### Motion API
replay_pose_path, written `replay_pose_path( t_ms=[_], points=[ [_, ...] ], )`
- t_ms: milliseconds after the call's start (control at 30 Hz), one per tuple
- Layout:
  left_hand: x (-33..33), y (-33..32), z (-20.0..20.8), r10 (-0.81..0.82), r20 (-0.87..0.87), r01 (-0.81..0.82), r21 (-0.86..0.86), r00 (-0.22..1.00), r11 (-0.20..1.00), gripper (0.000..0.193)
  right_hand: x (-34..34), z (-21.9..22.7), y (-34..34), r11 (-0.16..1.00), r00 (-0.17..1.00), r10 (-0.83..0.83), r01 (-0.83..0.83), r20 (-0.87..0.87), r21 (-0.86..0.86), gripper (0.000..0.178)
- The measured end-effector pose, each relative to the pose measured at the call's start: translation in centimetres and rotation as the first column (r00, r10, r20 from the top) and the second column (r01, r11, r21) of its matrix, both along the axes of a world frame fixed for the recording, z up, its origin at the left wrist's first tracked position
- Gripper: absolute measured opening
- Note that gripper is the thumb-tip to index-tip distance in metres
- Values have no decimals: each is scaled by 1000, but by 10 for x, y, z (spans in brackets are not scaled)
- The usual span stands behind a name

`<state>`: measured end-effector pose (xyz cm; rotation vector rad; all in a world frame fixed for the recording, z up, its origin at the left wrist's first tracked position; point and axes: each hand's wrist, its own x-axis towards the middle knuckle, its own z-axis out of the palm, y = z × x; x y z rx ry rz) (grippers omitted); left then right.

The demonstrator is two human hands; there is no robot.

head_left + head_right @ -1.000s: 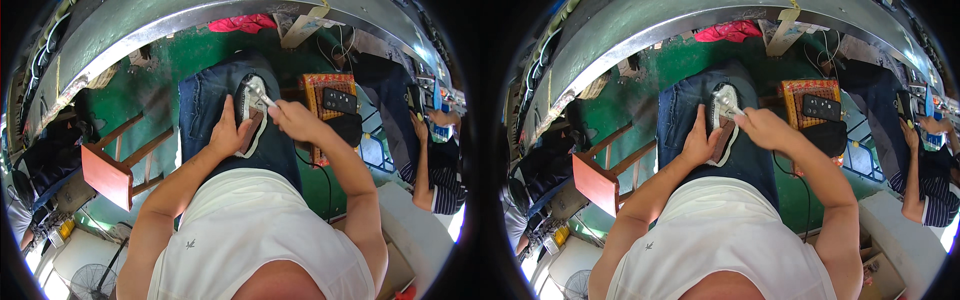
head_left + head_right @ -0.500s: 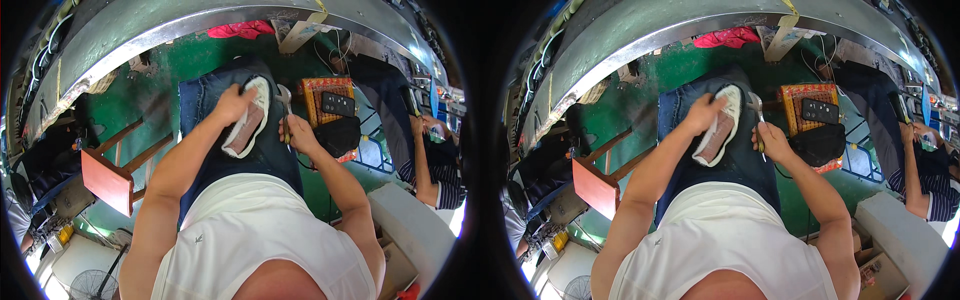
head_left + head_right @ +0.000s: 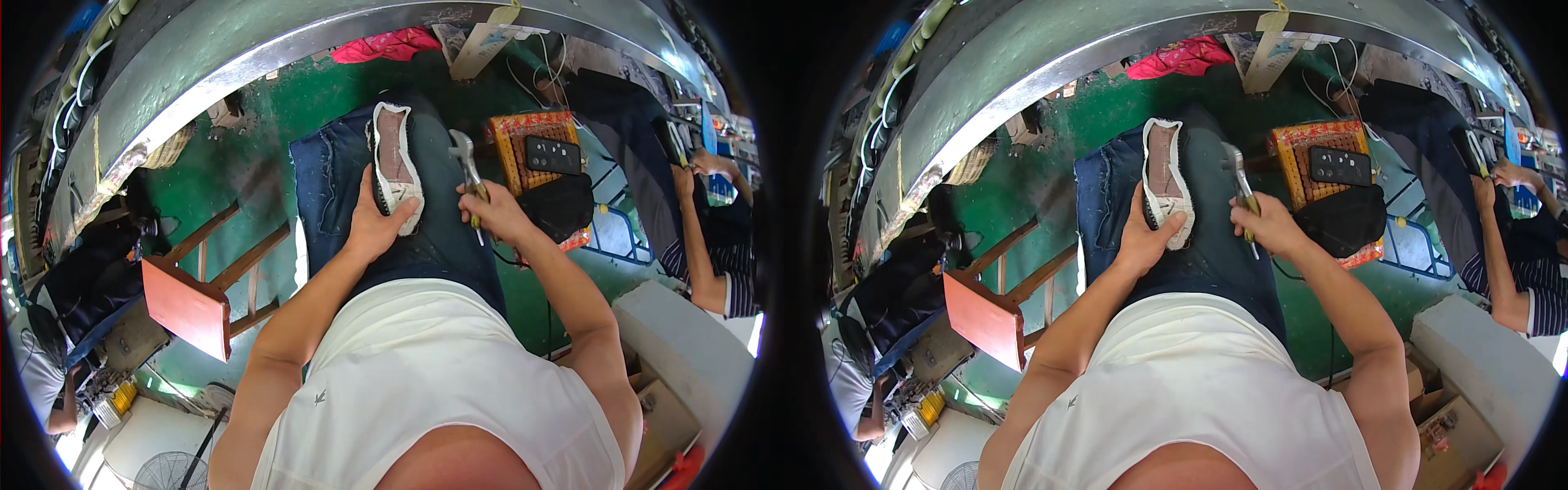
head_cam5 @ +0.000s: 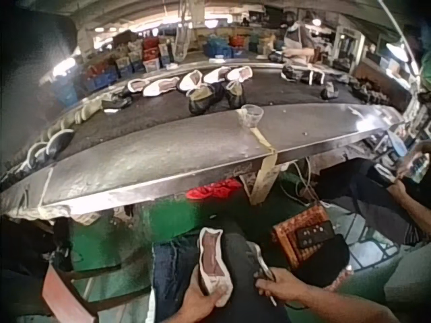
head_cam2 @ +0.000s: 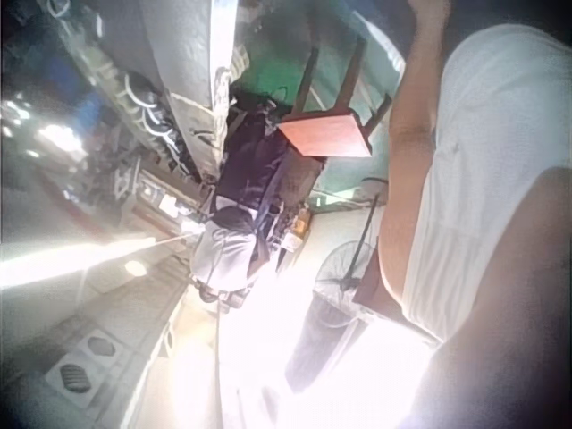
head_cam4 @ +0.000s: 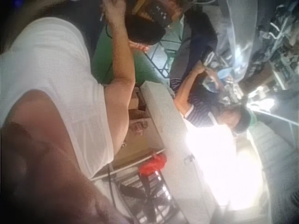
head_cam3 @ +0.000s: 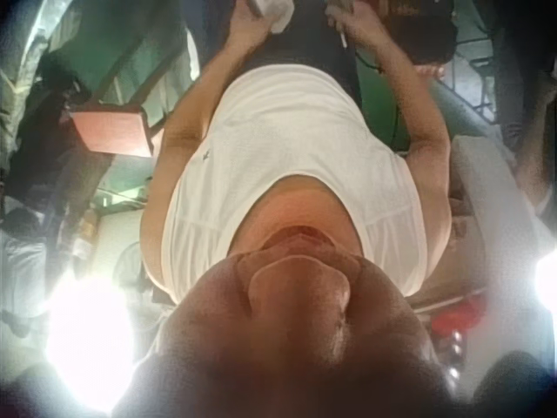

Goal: Stretching and pulling shoe uppers over a last using lasting pincers to secure the shape.

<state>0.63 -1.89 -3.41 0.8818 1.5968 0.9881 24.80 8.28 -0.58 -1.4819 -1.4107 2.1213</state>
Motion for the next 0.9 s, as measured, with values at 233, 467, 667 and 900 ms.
replay_pose_path(
  t_ms=[233,467,667,900],
  points=[
    [-10,-18,-16,-17,88,18,-10,996,1000,104,-20,52,4,654,789,543,-613,289,444,44],
    [-7,-30,19,-170,-122,168,-30,978,985,100,-50,81,29,39,498,477,-835,724,549,54],
    [-19,-31,16,-175,-50,172,-65,983,983,106,-63,85,51,-192,337,476,-861,812,470,49],
    [-22,-24,-27,-232,-3,231,-72,973,970,126,-110,86,-12,222,396,910,-713,121,665,38]
  ],
)
